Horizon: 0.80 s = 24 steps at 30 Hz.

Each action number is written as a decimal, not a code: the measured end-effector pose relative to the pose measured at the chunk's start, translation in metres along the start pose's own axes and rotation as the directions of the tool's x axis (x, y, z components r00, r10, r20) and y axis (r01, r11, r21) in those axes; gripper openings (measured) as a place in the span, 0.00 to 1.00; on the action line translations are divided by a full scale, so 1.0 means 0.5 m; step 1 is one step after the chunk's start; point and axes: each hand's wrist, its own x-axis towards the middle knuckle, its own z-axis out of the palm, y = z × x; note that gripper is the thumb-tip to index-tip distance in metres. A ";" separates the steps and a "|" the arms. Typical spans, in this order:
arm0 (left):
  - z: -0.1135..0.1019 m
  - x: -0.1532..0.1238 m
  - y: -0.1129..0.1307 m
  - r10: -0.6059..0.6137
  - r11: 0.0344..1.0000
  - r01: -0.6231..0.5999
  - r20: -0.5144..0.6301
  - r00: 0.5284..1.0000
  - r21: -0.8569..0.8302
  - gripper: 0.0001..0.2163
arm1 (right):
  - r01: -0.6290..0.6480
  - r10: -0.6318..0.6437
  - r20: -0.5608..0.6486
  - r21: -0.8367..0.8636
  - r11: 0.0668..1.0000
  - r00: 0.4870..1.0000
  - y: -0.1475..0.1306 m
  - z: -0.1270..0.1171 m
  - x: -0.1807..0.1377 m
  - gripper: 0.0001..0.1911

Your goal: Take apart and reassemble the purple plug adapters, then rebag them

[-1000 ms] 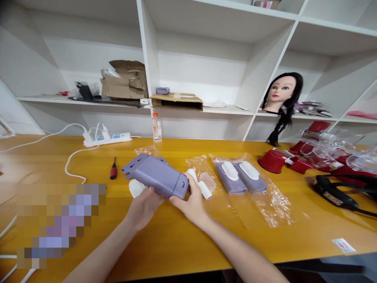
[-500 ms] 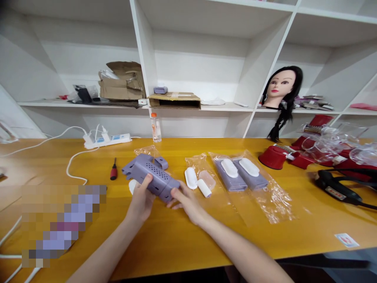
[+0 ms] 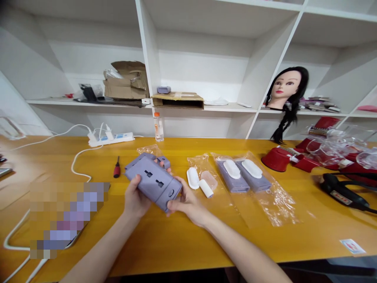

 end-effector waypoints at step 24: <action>0.027 -0.023 -0.015 0.067 0.997 -0.071 -0.100 0.993 -0.037 0.20 | 0.084 -0.305 -0.214 -0.678 0.730 0.928 0.021 0.034 -0.024 0.44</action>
